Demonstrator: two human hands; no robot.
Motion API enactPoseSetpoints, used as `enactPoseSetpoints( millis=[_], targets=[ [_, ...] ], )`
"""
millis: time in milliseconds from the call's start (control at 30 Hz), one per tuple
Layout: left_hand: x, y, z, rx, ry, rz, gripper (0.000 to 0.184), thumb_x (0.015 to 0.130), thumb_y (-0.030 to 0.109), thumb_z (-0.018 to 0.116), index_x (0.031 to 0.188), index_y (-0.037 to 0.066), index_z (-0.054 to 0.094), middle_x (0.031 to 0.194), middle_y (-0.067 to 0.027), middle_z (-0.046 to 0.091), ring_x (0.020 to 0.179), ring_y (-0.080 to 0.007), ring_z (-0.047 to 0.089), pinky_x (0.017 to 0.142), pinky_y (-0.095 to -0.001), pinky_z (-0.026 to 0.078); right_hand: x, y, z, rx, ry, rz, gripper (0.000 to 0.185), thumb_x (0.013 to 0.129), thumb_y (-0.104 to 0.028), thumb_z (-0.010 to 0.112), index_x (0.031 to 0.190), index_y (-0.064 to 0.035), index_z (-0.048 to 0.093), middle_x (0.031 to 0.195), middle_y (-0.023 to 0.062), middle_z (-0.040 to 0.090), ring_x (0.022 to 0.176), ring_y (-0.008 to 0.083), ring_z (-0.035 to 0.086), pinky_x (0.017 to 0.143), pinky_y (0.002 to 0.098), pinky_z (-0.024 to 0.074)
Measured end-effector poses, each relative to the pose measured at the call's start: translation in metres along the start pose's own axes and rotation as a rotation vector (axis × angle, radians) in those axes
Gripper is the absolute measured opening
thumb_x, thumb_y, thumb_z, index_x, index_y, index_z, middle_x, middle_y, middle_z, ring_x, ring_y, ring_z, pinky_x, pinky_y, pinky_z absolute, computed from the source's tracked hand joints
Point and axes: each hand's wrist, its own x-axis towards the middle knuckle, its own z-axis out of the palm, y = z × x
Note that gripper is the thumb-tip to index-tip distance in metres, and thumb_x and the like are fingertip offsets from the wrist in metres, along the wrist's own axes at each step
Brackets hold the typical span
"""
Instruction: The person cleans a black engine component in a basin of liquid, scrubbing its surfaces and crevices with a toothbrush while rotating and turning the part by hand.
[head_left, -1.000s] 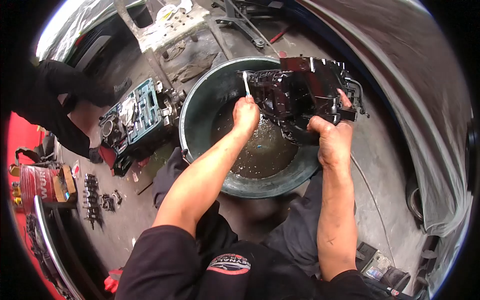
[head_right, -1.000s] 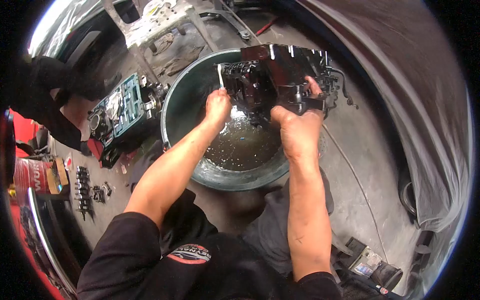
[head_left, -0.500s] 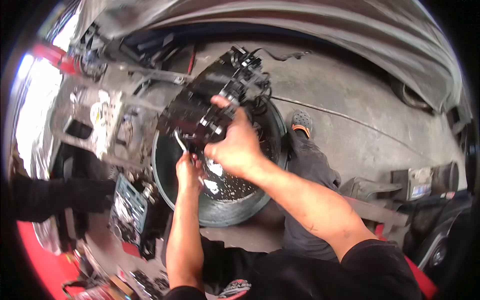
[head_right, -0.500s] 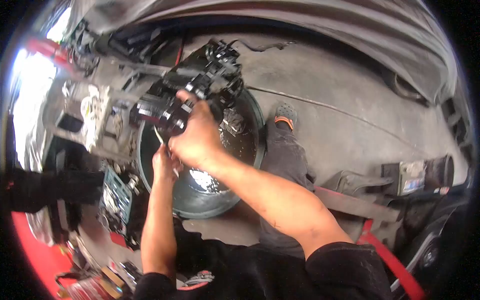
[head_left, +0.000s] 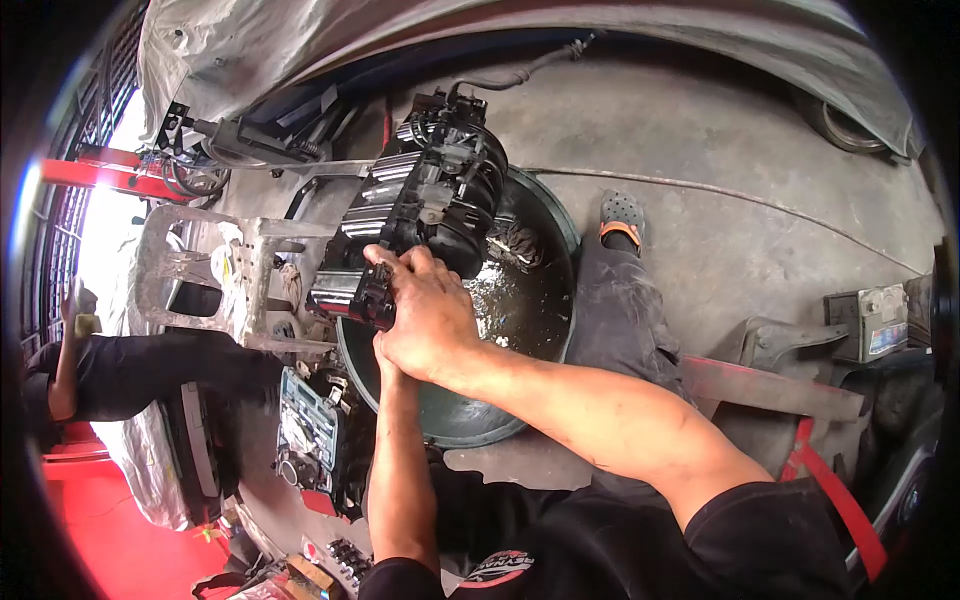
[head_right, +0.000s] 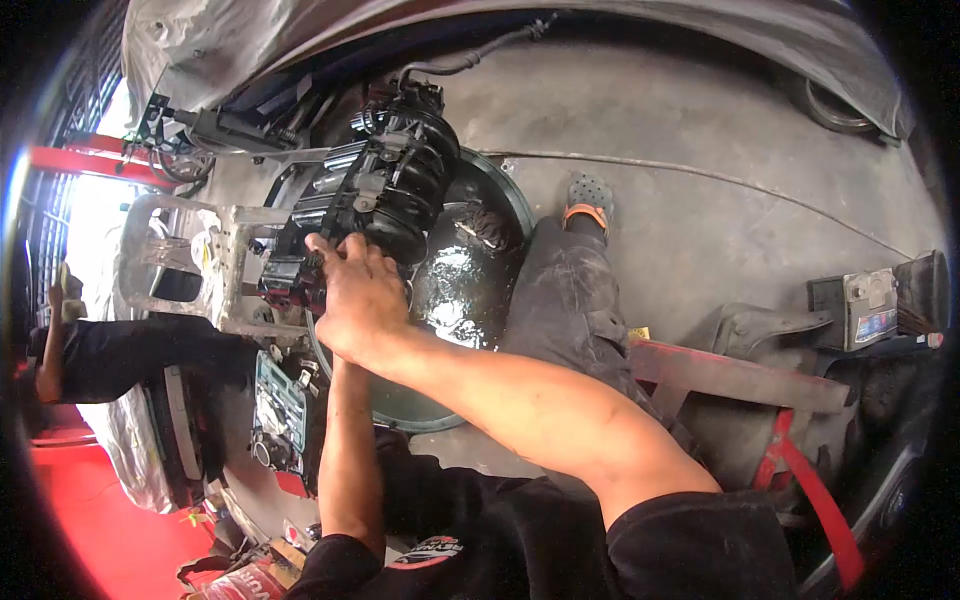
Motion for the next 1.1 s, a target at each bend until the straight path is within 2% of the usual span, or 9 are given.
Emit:
enactPoseSetpoints(
  millis=[233, 467, 633, 867, 1033, 1100],
  targets=[
    [-0.013, -0.002, 0.02, -0.213, -0.015, 0.007, 0.037, 0.102, 0.029, 0.045, 0.12, 0.001, 0.061, 0.111, -0.0114, 0.068, 0.097, -0.024, 0.068, 0.085, -0.0356, 0.055, -0.002, 0.0, 0.011, -0.002, 0.049, -0.079, 0.079, 0.066, -0.002, 0.068, 0.142, -0.0158, 0.051, 0.117, 0.0124, 0.054, 0.115, 0.0323, 0.053, 0.101, 0.0425, 0.041],
    [-0.008, 0.0, 0.025, -0.271, -0.018, -0.023, 0.038, 0.102, 0.03, 0.044, 0.121, 0.002, 0.061, 0.111, -0.0112, 0.068, 0.097, -0.0243, 0.068, 0.085, -0.0357, 0.055, 0.0, 0.001, 0.019, 0.004, 0.075, -0.063, 0.081, 0.063, -0.001, 0.068, 0.141, -0.016, 0.051, 0.118, 0.0123, 0.053, 0.116, 0.0328, 0.052, 0.101, 0.0424, 0.0404],
    [0.003, 0.002, 0.028, -0.287, -0.012, -0.05, 0.038, 0.102, 0.03, 0.044, 0.121, 0.002, 0.061, 0.111, -0.0112, 0.068, 0.097, -0.0244, 0.068, 0.085, -0.0357, 0.055, -0.001, -0.002, 0.016, -0.042, 0.025, -0.05, 0.083, 0.064, -0.002, 0.069, 0.144, -0.0168, 0.048, 0.12, 0.0119, 0.051, 0.12, 0.0322, 0.049, 0.101, 0.0433, 0.0396],
    [0.003, -0.001, 0.031, -0.362, -0.015, -0.086, 0.039, 0.102, 0.031, 0.043, 0.122, 0.002, 0.061, 0.112, -0.011, 0.068, 0.097, -0.0247, 0.068, 0.086, -0.0357, 0.056, -0.001, 0.002, 0.017, -0.033, 0.013, -0.062, 0.084, 0.064, -0.002, 0.069, 0.144, -0.0168, 0.047, 0.12, 0.0123, 0.051, 0.118, 0.0324, 0.05, 0.103, 0.0426, 0.0387],
    [-0.008, 0.011, 0.02, -0.499, -0.03, -0.131, 0.04, 0.102, 0.032, 0.043, 0.122, 0.003, 0.061, 0.112, -0.011, 0.068, 0.097, -0.0249, 0.068, 0.086, -0.0357, 0.056, -0.001, 0.005, 0.014, -0.042, -0.012, -0.077, 0.079, 0.069, -0.008, 0.07, 0.144, -0.0151, 0.048, 0.122, 0.0137, 0.051, 0.118, 0.0336, 0.05, 0.103, 0.0451, 0.0387],
    [-0.012, 0.024, 0.01, -0.501, 0.003, -0.088, 0.04, 0.102, 0.032, 0.042, 0.123, 0.003, 0.061, 0.112, -0.0109, 0.068, 0.097, -0.025, 0.068, 0.086, -0.0357, 0.056, 0.001, 0.006, 0.014, -0.022, -0.013, -0.101, 0.079, 0.069, -0.011, 0.072, 0.144, -0.0132, 0.047, 0.123, 0.0156, 0.05, 0.119, 0.0353, 0.05, 0.102, 0.0476, 0.0394]
  ],
)
